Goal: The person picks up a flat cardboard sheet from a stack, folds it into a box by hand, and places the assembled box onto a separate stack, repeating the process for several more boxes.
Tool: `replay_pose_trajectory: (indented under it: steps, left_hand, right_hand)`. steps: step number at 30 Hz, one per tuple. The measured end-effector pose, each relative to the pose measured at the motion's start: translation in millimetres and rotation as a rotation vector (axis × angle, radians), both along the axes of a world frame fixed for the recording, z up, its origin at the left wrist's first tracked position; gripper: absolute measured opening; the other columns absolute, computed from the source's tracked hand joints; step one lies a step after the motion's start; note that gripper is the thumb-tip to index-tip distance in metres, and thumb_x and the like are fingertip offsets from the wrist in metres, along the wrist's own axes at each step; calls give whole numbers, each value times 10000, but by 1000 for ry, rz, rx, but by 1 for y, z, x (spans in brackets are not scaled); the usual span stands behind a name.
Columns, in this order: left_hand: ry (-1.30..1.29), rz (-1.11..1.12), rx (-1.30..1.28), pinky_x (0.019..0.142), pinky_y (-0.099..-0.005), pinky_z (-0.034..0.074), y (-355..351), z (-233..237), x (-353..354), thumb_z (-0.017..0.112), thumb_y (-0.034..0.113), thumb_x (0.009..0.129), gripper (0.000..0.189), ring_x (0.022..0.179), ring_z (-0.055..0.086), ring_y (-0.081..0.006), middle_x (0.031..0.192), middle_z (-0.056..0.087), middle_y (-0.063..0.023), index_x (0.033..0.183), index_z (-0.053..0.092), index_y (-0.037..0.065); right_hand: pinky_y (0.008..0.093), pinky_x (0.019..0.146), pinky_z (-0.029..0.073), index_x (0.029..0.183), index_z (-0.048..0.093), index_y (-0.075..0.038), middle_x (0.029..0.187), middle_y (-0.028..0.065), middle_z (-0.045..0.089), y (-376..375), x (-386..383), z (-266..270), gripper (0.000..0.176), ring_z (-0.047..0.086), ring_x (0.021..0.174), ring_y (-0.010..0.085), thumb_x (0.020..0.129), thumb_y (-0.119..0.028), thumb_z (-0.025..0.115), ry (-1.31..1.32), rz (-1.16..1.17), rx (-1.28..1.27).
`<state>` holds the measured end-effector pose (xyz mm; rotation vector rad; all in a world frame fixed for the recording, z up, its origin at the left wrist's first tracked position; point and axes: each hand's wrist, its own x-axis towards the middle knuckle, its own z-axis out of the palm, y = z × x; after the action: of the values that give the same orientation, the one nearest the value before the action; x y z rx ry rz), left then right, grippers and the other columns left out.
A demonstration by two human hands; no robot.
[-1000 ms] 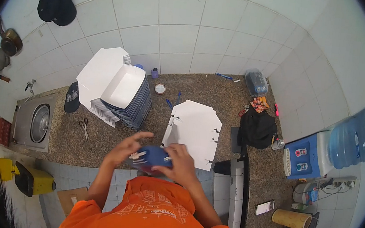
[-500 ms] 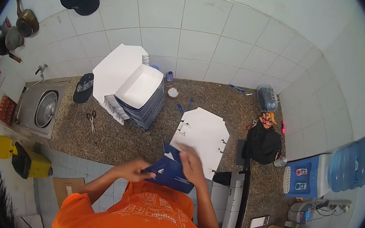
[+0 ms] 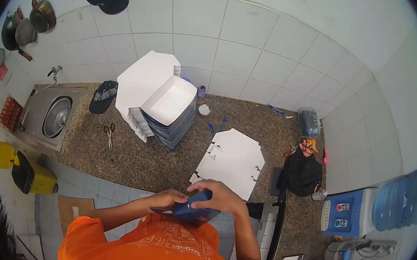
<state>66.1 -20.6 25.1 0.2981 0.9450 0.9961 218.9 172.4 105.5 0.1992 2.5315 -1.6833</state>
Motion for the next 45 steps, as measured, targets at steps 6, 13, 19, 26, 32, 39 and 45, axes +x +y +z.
replay_pose_trajectory:
  steps: [6,13,19,26,32,39,45]
  left_hand:
    - [342,166,107,679,-240,516,-4,14,-14,596,341,1060,373,750,643,-79,880,710,-25,1131,734,1]
    - [420,203,341,702,-226,509,-4,25,-12,647,290,1042,317,799,643,-53,915,734,-34,1067,747,-10]
    - [409,-38,406,752,-220,503,4,31,-16,684,216,1016,235,843,632,-48,960,728,-18,1117,722,8]
    - [109,496,230,835,-283,543,29,37,-6,660,195,1028,197,937,663,-90,1059,716,-25,1166,672,55]
    - [60,1019,338,785,-267,513,70,40,28,583,213,1074,195,864,640,-87,1003,697,-25,1131,648,39]
    - [580,735,553,704,-240,442,92,21,11,535,301,1097,323,815,563,-41,846,645,10,970,654,29]
    - [279,738,446,747,-233,460,96,37,15,523,288,1104,258,807,529,-27,874,585,35,985,606,75]
  right_hand:
    - [397,879,488,1202,725,-81,985,113,636,-32,-5,12,366,621,990,275,850,-154,796,150,-598,255]
    - [313,956,475,1154,757,-54,1078,85,641,-26,-8,-4,219,623,1066,220,971,-122,658,377,-233,-71]
    - [344,860,518,1118,769,-59,963,117,682,-33,-7,-9,201,673,929,252,988,-129,632,324,-454,60]
    - [420,876,501,1076,688,-22,1074,137,621,-46,3,-30,284,607,1030,310,824,-91,799,707,-706,483]
    - [435,879,537,1124,716,-81,1091,120,656,-49,-11,-71,443,642,1020,327,723,-127,896,716,-643,711]
    - [426,934,534,1227,706,-50,1190,137,676,-19,-20,-31,439,647,1100,337,802,-35,815,653,-804,543]
    - [417,922,546,1171,735,-40,1129,129,704,-29,-2,-28,344,673,1041,329,831,-3,777,613,-587,560]
